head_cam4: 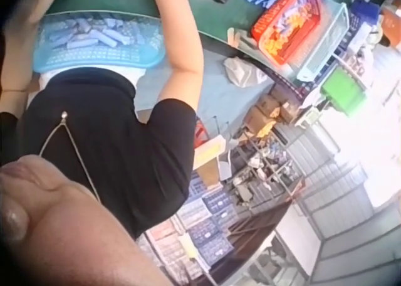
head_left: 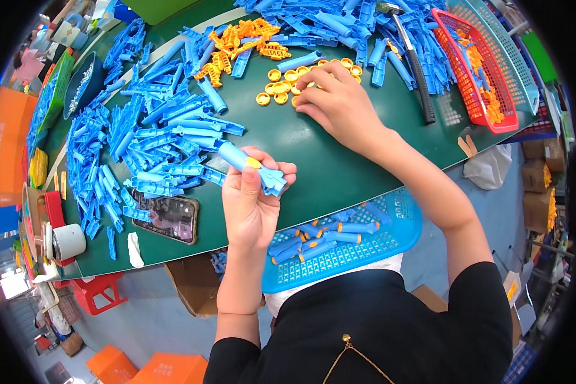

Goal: Assembling small blue plastic tubes with yellow cap components at a factory workbench.

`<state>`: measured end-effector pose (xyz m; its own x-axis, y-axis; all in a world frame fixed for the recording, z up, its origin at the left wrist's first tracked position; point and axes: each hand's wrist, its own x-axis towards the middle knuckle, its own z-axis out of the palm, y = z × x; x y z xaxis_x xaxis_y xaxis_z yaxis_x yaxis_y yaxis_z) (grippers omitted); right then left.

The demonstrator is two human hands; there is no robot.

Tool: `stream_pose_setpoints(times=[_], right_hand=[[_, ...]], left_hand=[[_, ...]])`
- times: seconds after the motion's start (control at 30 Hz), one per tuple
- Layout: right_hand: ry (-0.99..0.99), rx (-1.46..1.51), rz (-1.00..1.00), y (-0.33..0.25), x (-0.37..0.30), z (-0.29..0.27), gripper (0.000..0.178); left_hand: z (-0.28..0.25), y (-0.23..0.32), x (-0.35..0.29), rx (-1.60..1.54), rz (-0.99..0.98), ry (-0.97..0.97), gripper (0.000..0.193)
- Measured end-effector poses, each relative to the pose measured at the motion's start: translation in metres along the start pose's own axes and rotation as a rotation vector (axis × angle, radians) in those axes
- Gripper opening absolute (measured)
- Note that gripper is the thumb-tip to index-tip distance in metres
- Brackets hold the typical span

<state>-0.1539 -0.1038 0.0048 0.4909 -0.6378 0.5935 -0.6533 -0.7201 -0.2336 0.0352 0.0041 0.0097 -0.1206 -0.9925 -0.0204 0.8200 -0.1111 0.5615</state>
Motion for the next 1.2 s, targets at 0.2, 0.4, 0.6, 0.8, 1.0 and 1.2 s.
stream_pose_setpoints(times=[0.2, 0.4, 0.6, 0.8, 1.0, 1.2], right_hand=[[-0.322, 0.512, 0.438, -0.051, -0.023, -0.036, 0.01], [-0.049, 0.211, 0.268, -0.042, -0.043, -0.014, 0.012], [-0.09, 0.195, 0.226, -0.036, -0.042, -0.023, 0.023], [-0.087, 0.357, 0.2, -0.043, -0.029, -0.036, 0.028], [-0.146, 0.49, 0.097, -0.079, -0.011, -0.059, 0.026], [-0.192, 0.489, 0.136, -0.083, -0.013, -0.059, 0.026]], left_hand=[[-0.002, 0.0, -0.004, 0.067, 0.104, -0.045, 0.024], [0.0, -0.006, -0.002, 1.275, 0.311, -0.078, 0.02], [0.006, -0.011, -0.002, 1.447, 0.345, 0.012, 0.022], [0.005, -0.011, -0.002, 1.489, 0.411, -0.043, 0.024], [0.003, -0.01, -0.005, 1.494, 0.472, -0.056, 0.03], [-0.001, -0.005, -0.006, 1.55, 0.383, -0.092, 0.035]])
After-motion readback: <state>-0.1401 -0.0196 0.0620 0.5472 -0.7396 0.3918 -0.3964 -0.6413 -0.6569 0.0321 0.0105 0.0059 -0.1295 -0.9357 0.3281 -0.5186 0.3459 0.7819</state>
